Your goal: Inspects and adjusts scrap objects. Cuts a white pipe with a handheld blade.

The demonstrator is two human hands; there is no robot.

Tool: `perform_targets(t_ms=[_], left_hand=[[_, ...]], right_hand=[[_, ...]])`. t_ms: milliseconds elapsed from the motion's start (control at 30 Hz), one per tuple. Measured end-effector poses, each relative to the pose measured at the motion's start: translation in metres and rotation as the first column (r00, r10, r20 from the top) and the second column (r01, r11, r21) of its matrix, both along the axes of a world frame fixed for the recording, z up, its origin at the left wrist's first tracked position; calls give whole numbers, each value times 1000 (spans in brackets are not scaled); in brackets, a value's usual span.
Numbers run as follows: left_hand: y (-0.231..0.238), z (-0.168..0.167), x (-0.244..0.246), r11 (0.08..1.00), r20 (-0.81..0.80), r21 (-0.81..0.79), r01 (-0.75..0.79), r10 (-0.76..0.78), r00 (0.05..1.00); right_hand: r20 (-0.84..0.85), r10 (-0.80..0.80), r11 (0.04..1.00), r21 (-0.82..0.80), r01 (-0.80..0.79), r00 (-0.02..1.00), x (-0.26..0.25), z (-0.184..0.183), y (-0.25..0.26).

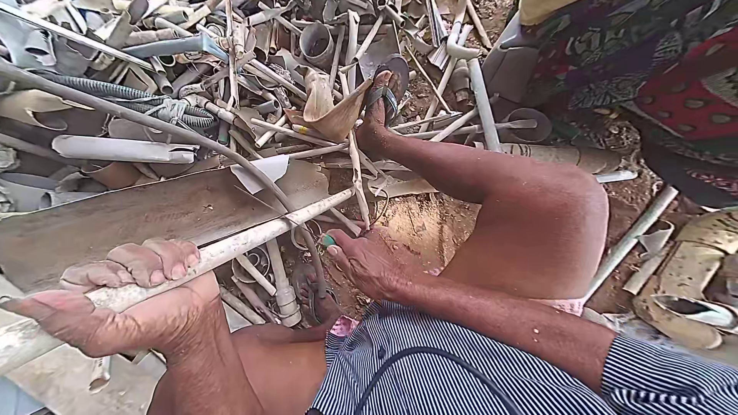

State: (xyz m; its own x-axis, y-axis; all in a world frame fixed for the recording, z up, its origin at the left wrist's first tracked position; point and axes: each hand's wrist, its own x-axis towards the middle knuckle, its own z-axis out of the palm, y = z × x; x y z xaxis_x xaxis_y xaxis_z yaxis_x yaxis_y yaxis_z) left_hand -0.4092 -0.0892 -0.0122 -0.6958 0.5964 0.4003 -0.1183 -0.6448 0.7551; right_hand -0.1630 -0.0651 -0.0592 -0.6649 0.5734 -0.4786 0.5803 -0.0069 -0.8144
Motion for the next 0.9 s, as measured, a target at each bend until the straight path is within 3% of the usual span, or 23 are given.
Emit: perform_targets(t_ms=[100,167,233,300,367,433,567,633,767,833,900], left_hand=[[1,0,1,1000,5,-5,-29,29,1000],[-1,-2,-2,998,22,-17,-55,55,998],[-1,-3,-5,995,43,-33,-94,96,994],[1,-4,-9,992,32,-41,-117,119,992],[3,-3,-10,991,20,-52,-122,123,992],[5,-1,-7,987,32,-71,-145,147,989],[2,3,0,987,45,-93,-132,137,990],[2,2,1,991,49,-71,-111,114,992],[2,0,-4,989,32,-61,-132,134,990],[4,1,-4,986,28,-83,-143,145,989],[5,1,-2,980,27,-109,-167,171,985]], right_hand=[[-36,81,994,79,-78,996,-13,16,0],[37,16,997,73,-19,999,-6,-23,3],[240,-63,998,0,65,969,11,-72,15],[385,-88,989,-74,126,919,21,-92,32],[367,-95,987,-83,135,925,19,-80,31],[219,-73,996,-33,83,973,11,-50,22],[64,90,995,41,-93,994,-9,8,10],[107,50,996,67,-58,993,-5,-15,11],[427,-92,987,-80,139,900,26,-95,37],[381,-100,987,-78,139,919,23,-82,34],[223,-60,997,-26,67,973,8,-45,22]])
